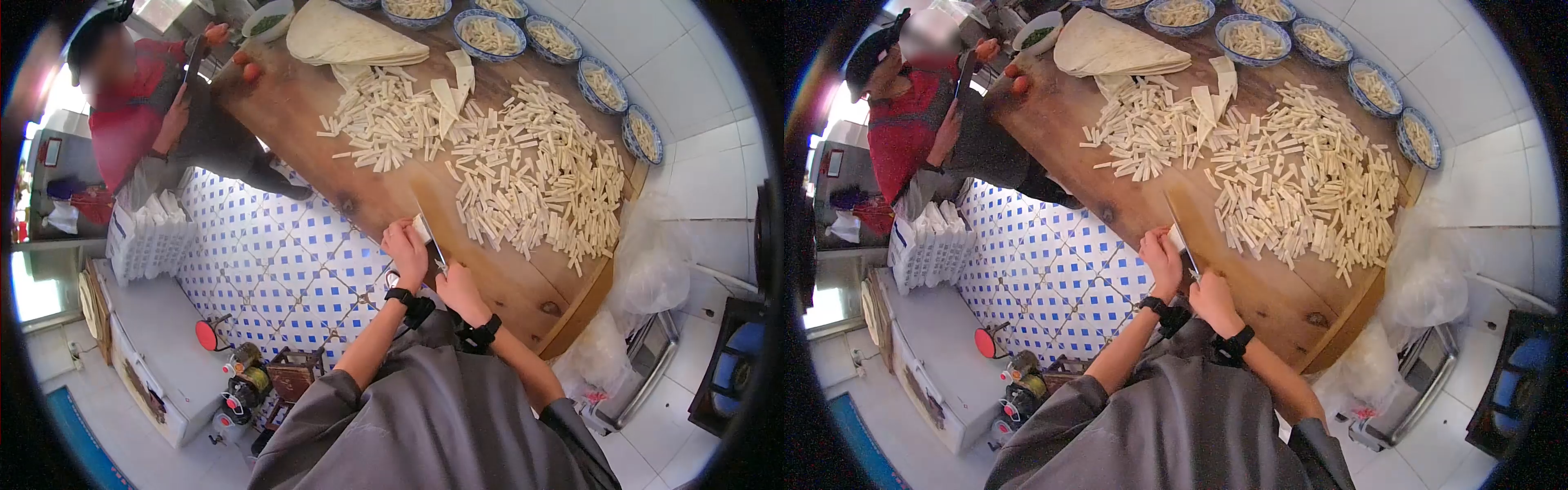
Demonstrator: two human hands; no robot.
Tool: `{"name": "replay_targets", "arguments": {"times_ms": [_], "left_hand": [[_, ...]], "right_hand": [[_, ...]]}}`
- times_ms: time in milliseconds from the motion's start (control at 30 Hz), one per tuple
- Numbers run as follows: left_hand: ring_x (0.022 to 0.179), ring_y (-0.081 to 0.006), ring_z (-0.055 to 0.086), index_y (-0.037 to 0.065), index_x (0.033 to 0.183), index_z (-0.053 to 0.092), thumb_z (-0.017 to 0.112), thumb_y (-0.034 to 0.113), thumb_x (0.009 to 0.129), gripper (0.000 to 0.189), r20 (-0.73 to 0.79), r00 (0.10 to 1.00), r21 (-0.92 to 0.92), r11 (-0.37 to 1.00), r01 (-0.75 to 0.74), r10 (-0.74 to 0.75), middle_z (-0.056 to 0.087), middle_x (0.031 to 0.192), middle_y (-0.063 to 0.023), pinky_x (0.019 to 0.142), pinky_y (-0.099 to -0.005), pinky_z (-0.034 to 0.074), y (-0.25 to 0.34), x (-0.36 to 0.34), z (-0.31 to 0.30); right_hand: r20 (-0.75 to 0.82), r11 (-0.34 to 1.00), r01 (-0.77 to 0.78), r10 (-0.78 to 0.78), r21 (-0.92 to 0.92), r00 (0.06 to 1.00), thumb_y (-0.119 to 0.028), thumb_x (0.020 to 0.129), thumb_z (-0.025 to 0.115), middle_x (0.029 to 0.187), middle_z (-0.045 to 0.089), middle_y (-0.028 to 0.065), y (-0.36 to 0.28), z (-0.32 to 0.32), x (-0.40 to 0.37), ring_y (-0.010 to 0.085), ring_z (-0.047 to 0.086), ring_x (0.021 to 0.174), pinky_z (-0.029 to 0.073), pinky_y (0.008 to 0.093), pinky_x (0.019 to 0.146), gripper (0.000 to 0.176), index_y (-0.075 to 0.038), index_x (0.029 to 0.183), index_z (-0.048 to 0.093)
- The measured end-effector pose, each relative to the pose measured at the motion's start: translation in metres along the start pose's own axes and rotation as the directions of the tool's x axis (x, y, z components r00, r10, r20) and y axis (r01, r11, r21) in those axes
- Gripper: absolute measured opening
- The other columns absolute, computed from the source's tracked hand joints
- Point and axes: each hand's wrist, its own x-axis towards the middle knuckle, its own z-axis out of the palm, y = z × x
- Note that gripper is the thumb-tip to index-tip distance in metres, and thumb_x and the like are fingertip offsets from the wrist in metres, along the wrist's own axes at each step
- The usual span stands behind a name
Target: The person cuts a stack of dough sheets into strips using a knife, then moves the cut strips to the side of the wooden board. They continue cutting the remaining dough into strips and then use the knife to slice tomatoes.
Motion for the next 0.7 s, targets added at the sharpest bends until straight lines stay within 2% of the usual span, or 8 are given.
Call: {"name": "replay_targets", "arguments": {"times_ms": [133, 200, 233, 333, 467, 567, 633, 700], "left_hand": [[0.098, -0.0301, 0.052, 0.003, 0.102, 0.057, 0.052, 0.01, 0.091, 0.014, -0.031, 0.999, 0.038, 0.999, -0.025, 0.026, 0.061, 0.097, -0.0122, 0.093, -0.0424, 0.032, 0.01, -0.005, -0.004], [0.098, -0.0301, 0.052, 0.003, 0.101, 0.057, 0.054, 0.014, 0.091, 0.016, -0.05, 0.999, 0.07, 0.998, -0.008, 0.012, 0.06, 0.096, -0.0125, 0.093, -0.043, 0.032, 0.004, -0.003, 0.001], [0.099, -0.0301, 0.052, 0.003, 0.101, 0.057, 0.057, 0.018, 0.091, 0.018, -0.073, 0.997, 0.042, 0.998, -0.036, 0.039, 0.06, 0.096, -0.0122, 0.093, -0.0429, 0.032, 0.01, -0.001, -0.002], [0.099, -0.0299, 0.051, 0.003, 0.1, 0.057, 0.058, 0.019, 0.09, 0.019, -0.04, 0.999, -0.004, 1.0, -0.029, 0.028, 0.06, 0.097, -0.0117, 0.093, -0.0427, 0.031, 0.018, -0.002, -0.009], [0.1, -0.0302, 0.051, 0.003, 0.098, 0.057, 0.06, 0.019, 0.089, 0.019, -0.071, 0.997, 0.027, 0.999, -0.034, 0.036, 0.06, 0.097, -0.011, 0.093, -0.0434, 0.031, 0.015, -0.002, -0.003], [0.099, -0.0303, 0.051, 0.003, 0.097, 0.057, 0.06, 0.018, 0.089, 0.017, -0.07, 0.997, 0.041, 0.999, -0.034, 0.036, 0.061, 0.098, -0.0107, 0.093, -0.0433, 0.031, 0.011, -0.013, -0.005], [0.099, -0.0302, 0.051, 0.003, 0.097, 0.057, 0.059, 0.017, 0.089, 0.016, -0.072, 0.996, 0.04, 0.998, -0.048, 0.051, 0.061, 0.098, -0.0107, 0.093, -0.0433, 0.031, 0.013, -0.001, -0.001], [0.099, -0.0299, 0.051, 0.003, 0.098, 0.057, 0.058, 0.015, 0.09, 0.015, -0.078, 0.995, 0.041, 0.998, -0.052, 0.055, 0.061, 0.099, -0.0107, 0.093, -0.0434, 0.031, 0.012, -0.007, -0.001]], "right_hand": [[-0.007, 1.0, 0.007, -0.007, -0.013, 1.0, -0.016, 0.082, 0.057, 0.085, 0.062, 0.0357, 0.0, 0.004, -0.003, 0.0525, 0.061, 0.084, 0.051, 0.0542, 0.076, 0.033, 0.011, 0.1, 0.056], [-0.117, 0.996, 0.052, -0.06, -0.074, 0.991, -0.017, 0.082, 0.059, 0.077, 0.061, 0.035, -0.006, 0.001, -0.004, 0.0504, 0.063, 0.078, 0.051, 0.0545, 0.074, 0.028, 0.011, 0.083, 0.059], [-0.126, 0.995, 0.081, -0.088, -0.066, 0.988, -0.018, 0.082, 0.06, 0.076, 0.062, 0.0349, -0.008, 0.001, -0.001, 0.0502, 0.063, 0.078, 0.051, 0.0544, 0.073, 0.029, 0.011, 0.082, 0.06], [-0.055, 1.0, 0.01, -0.011, -0.015, 0.998, -0.019, 0.082, 0.06, 0.078, 0.062, 0.0354, -0.002, 0.001, -0.002, 0.0498, 0.063, 0.081, 0.051, 0.0541, 0.074, 0.03, 0.011, 0.084, 0.06], [-0.065, 0.998, 0.024, -0.028, -0.055, 0.997, -0.019, 0.083, 0.059, 0.078, 0.061, 0.0353, 0.003, -0.008, 0.005, 0.0497, 0.063, 0.081, 0.051, 0.0538, 0.072, 0.03, 0.012, 0.085, 0.06], [-0.127, 1.0, 0.013, -0.015, -0.012, 0.992, -0.018, 0.084, 0.058, 0.071, 0.061, 0.0312, 0.014, -0.01, -0.012, 0.0464, 0.064, 0.072, 0.049, 0.0489, 0.062, 0.029, 0.011, 0.085, 0.061], [-0.181, 0.991, 0.068, -0.046, 0.117, 0.982, -0.018, 0.086, 0.058, 0.071, 0.06, 0.031, 0.013, -0.017, -0.018, 0.0452, 0.064, 0.07, 0.047, 0.0479, 0.059, 0.029, 0.01, 0.084, 0.06], [-0.136, 0.996, 0.002, 0.011, 0.091, 0.991, -0.019, 0.086, 0.058, 0.074, 0.06, 0.0327, -0.01, -0.038, -0.034, 0.0475, 0.063, 0.074, 0.048, 0.051, 0.063, 0.029, 0.01, 0.084, 0.06]]}}
